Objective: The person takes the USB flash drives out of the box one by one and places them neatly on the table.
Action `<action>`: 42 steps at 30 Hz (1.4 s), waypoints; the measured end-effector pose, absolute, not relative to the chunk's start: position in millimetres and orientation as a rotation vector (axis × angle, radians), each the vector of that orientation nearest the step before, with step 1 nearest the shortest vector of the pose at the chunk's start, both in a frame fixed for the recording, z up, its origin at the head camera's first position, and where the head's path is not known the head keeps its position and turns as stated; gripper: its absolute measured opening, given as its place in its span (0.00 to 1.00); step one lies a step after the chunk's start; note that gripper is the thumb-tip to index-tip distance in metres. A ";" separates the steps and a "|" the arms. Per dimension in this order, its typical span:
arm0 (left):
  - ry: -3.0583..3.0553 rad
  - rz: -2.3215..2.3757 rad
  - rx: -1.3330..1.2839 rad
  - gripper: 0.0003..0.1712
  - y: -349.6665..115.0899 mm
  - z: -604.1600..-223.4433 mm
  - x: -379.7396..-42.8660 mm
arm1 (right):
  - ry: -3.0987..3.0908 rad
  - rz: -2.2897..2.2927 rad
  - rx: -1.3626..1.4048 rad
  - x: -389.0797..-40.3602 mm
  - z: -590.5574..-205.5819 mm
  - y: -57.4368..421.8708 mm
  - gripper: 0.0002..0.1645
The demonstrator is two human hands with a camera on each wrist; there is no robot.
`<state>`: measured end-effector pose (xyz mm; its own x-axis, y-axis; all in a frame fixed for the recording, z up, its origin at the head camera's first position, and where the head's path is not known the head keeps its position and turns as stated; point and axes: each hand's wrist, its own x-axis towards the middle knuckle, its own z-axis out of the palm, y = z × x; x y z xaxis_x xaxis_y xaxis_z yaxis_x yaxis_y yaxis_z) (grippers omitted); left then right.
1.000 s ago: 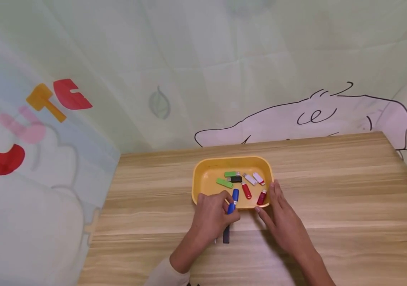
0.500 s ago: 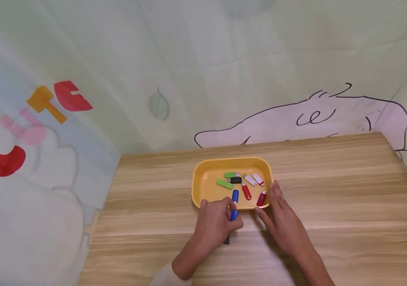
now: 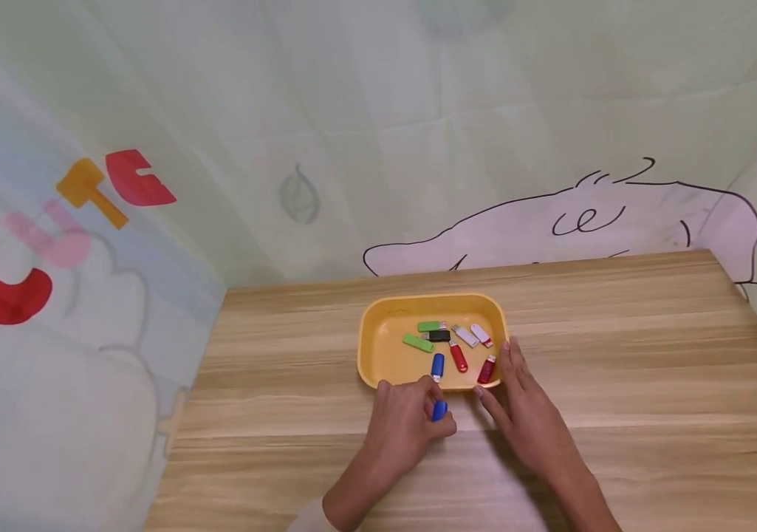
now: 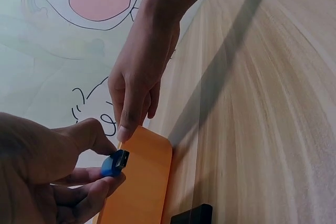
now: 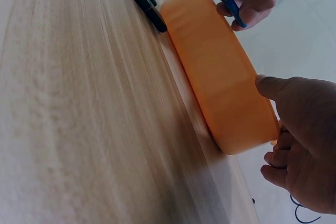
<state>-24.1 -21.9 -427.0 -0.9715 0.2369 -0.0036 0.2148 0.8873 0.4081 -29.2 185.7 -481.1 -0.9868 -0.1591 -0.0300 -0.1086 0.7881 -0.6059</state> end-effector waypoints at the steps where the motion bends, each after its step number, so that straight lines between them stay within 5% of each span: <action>1: 2.993 0.642 0.356 0.13 -21.6 -427.4 -23.4 | 2.894 -0.978 -0.218 -29.3 -481.2 185.8 0.53; 42: 2.817 0.720 0.290 0.11 -18.9 -453.6 -15.5 | 2.911 -0.970 -0.231 -29.8 -479.9 185.0 0.55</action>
<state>-15.5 -18.9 -453.6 -0.9565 0.2428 -0.1615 0.1354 0.8604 0.4912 -29.8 185.0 -479.9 -0.9867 -0.1623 -0.0138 -0.1216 0.7901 -0.6008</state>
